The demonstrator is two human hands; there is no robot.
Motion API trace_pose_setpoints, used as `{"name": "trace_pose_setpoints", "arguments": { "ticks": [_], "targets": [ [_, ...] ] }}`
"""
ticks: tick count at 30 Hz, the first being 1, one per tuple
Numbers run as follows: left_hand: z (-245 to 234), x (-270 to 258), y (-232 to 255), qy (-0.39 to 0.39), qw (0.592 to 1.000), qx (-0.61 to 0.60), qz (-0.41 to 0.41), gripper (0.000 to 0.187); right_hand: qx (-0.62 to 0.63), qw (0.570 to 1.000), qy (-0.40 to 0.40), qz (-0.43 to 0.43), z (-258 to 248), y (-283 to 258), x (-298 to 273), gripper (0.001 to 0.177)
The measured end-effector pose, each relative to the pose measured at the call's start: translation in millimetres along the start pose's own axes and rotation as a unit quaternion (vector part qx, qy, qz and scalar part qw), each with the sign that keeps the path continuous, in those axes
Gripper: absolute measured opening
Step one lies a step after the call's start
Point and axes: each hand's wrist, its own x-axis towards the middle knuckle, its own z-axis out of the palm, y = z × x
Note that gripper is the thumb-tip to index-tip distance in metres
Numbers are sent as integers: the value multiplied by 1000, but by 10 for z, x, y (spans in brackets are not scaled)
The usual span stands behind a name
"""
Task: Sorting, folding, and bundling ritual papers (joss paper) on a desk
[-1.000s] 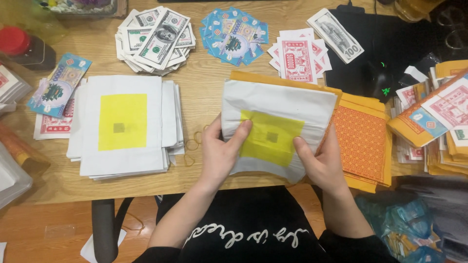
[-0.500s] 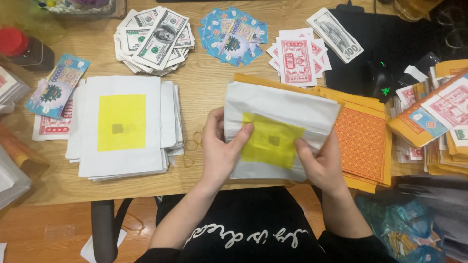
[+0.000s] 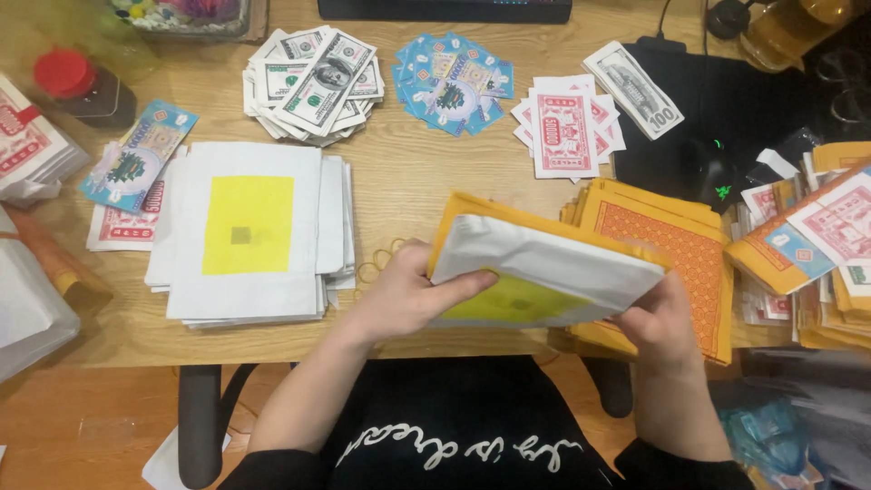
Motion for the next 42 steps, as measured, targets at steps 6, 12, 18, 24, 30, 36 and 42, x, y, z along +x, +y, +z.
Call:
{"name": "trace_pose_setpoints", "arguments": {
  "ticks": [6, 12, 18, 24, 30, 36, 42],
  "targets": [
    [-49, 120, 498, -173, 953, 234, 87, 21, -173, 924, -330, 82, 327, -1382, 780, 66],
    [-33, 201, 786, -210, 896, 378, 104, 21, -373, 795, -476, 48, 811, -1590, 1144, 31],
    [-277, 104, 880, -122, 940, 316, -48, 27, -444, 789, -417, 79, 567, -1720, 1215, 57],
    [-342, -116, 113, 79, 988, -20, -129, 34, -348, 900, -213, 151, 302, -1547, 1125, 25],
    [-146, -4, 350, 70, 984, -18, -162, 52, -214, 954, -177, 117, 460, -1536, 1161, 50],
    [-358, 155, 439, -29, 987, -2, -160, 39, -242, 932, -72, 260, 489, -1651, 1174, 47],
    [-529, 231, 585, -152, 982, 34, -111, 27, -191, 924, -308, 122, -55, -1294, 1307, 32]
  ]
}}
